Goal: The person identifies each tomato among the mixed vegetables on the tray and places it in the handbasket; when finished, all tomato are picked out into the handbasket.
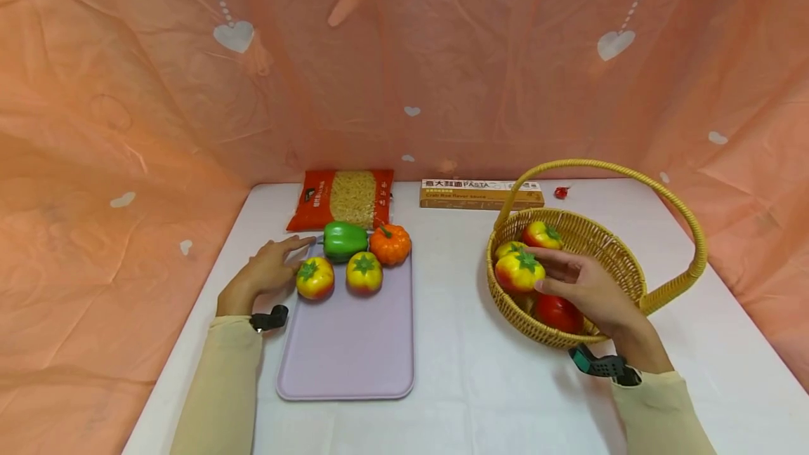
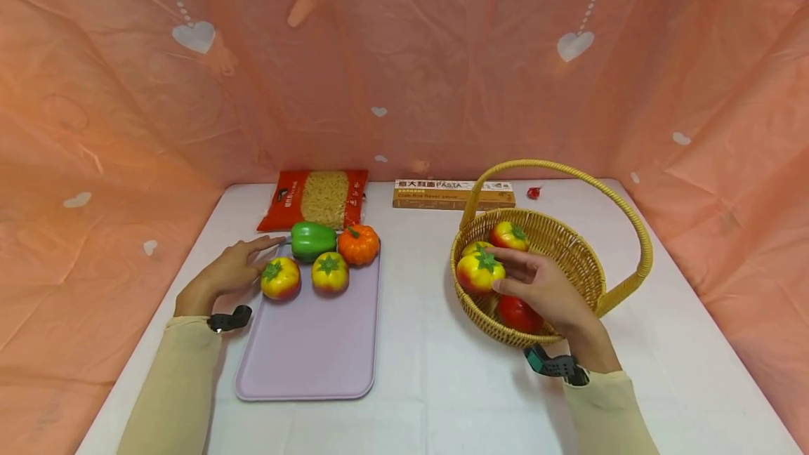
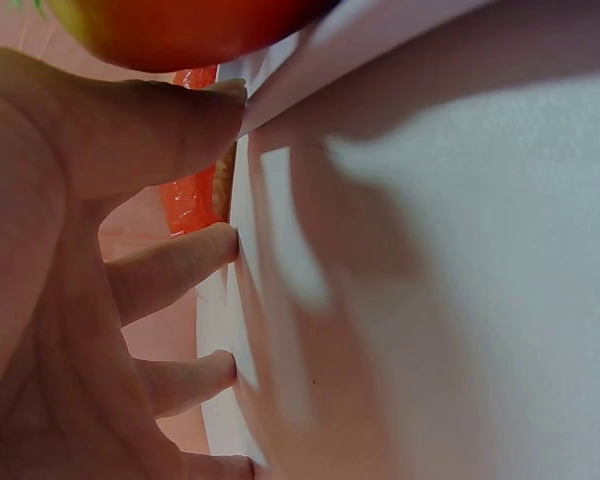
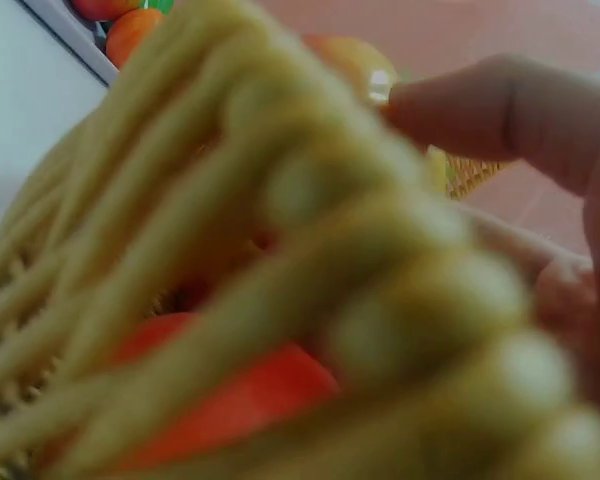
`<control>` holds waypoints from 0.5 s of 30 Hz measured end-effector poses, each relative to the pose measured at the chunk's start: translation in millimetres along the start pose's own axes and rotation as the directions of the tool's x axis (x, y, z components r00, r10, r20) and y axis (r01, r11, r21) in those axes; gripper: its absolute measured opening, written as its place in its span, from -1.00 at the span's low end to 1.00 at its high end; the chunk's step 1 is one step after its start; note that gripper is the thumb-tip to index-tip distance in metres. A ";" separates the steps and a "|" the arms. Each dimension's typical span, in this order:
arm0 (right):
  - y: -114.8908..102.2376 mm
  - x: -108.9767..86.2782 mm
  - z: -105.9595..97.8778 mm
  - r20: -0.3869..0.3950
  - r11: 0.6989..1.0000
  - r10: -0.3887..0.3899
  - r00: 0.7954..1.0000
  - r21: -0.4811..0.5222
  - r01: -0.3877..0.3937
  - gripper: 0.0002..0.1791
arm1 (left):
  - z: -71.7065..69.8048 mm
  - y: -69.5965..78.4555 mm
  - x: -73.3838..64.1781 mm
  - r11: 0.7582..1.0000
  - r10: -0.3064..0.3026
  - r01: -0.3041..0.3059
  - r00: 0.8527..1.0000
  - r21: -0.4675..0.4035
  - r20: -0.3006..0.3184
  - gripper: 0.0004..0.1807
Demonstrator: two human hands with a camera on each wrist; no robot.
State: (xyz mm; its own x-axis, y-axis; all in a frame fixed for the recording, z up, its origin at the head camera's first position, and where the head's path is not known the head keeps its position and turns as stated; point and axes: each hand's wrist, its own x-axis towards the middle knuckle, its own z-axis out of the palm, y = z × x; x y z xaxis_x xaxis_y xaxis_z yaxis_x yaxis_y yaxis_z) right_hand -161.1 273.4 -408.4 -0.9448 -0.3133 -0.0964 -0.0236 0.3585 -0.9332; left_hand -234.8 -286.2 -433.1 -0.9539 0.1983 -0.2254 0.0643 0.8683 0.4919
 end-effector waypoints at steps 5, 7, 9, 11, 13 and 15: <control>0.6 4.4 1.5 -0.024 0.997 0.039 0.999 -0.062 -0.040 -0.35 | 0.2 0.7 -1.1 1.000 0.000 0.000 1.000 -0.007 0.006 -0.34; -0.1 6.7 3.0 -0.045 0.994 0.033 0.998 -0.099 -0.038 -0.35 | 0.6 0.9 -1.3 1.000 -0.001 0.001 1.000 -0.007 0.004 -0.34; -1.1 9.4 5.2 -0.077 0.989 0.017 0.997 -0.143 -0.027 -0.34 | 1.1 0.6 -1.4 1.000 -0.002 0.002 1.000 -0.010 -0.004 -0.34; -2.5 11.7 7.5 -0.111 0.983 -0.007 0.994 -0.186 -0.014 -0.33 | 1.5 0.5 -1.2 1.000 -0.006 0.006 1.000 -0.013 -0.009 -0.33; -4.0 12.8 9.2 -0.134 0.979 -0.026 0.991 -0.204 -0.002 -0.31 | 1.6 0.7 -0.9 1.000 -0.012 0.012 1.000 -0.015 -0.004 -0.33; -5.2 12.1 10.3 -0.154 0.979 -0.035 0.987 -0.204 0.003 -0.30 | 2.1 0.6 -0.5 1.000 -0.018 0.018 1.000 -0.019 0.007 -0.33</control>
State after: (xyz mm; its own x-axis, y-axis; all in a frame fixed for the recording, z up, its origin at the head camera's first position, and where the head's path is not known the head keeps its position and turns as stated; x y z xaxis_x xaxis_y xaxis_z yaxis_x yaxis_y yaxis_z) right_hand -169.0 258.7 -408.3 -0.9824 -0.1866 -0.0089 -0.0928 0.5290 -0.8435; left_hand -233.7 -284.9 -434.5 -0.9528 0.1859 -0.2399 0.0417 0.8631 0.5033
